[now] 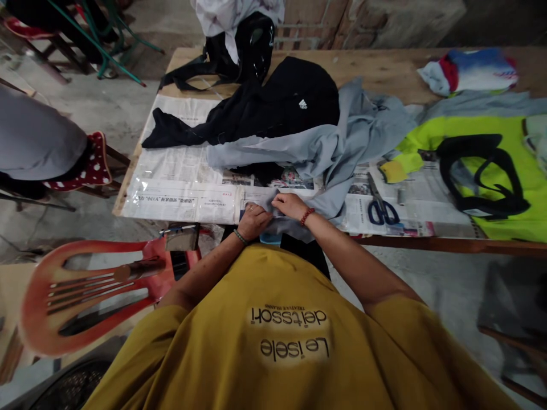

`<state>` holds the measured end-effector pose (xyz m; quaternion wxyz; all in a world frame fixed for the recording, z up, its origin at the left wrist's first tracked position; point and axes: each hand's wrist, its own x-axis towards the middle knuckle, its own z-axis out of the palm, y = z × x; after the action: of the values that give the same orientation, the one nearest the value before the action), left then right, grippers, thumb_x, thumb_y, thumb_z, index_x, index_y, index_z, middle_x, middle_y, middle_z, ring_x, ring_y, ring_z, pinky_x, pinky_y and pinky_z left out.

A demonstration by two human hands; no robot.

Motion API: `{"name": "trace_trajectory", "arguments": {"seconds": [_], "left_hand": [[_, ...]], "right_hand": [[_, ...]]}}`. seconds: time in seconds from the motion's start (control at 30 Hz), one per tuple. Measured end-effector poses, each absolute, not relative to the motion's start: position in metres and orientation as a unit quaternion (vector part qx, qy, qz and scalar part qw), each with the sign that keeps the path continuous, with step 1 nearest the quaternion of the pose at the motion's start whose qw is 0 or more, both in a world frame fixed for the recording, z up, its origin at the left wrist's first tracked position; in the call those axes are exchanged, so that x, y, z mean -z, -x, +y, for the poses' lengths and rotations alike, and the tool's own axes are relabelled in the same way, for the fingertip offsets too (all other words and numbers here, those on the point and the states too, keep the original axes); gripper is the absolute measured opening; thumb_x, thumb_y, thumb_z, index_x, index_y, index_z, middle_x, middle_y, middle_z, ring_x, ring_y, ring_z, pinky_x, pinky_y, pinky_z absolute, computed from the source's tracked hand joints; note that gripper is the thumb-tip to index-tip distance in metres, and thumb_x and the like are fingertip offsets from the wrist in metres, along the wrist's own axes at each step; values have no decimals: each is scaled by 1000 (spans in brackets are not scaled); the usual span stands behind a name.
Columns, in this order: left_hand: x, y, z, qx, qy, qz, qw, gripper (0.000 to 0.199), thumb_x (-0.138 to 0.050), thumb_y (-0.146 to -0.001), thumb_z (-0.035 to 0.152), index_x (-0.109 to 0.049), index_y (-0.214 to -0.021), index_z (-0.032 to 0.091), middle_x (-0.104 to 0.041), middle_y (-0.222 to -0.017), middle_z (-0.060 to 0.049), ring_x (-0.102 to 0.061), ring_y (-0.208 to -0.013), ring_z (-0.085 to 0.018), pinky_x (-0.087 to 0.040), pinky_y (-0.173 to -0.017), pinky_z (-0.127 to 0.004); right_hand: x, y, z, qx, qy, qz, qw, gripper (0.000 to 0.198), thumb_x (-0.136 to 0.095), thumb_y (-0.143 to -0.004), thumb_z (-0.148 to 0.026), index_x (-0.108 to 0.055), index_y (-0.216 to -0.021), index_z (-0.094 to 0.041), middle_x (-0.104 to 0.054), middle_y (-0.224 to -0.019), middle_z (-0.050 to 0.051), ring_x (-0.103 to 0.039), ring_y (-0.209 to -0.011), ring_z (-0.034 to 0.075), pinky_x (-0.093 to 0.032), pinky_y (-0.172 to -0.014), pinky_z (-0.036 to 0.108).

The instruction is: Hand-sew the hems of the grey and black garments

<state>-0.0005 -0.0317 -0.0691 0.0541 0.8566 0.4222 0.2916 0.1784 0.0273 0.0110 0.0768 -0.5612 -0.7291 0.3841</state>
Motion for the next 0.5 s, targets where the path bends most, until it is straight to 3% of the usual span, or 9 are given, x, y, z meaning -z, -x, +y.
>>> {"name": "trace_trajectory", "arguments": {"seconds": [0.3,0.5], "left_hand": [[70,1,-33,-297,-858,416,39,24,-49,-99,25,-71,-94,20,-61,-82,-6,-53,-82,-20,-41,-84,-38],[67,0,-32,-297,-846,439,60,26,-48,-101,28,-72,-96,20,-62,-81,-6,-55,-83,-20,-40,-85,-39]], "right_hand": [[-10,-172,26,-332,542,-771,46,25,-49,-91,-24,-69,-79,-15,-68,-78,4,-54,-72,13,-33,-67,23],[-8,-173,26,-342,531,-772,62,25,-49,-90,-24,-68,-76,-15,-66,-73,2,-51,-69,12,-32,-64,22]]}}
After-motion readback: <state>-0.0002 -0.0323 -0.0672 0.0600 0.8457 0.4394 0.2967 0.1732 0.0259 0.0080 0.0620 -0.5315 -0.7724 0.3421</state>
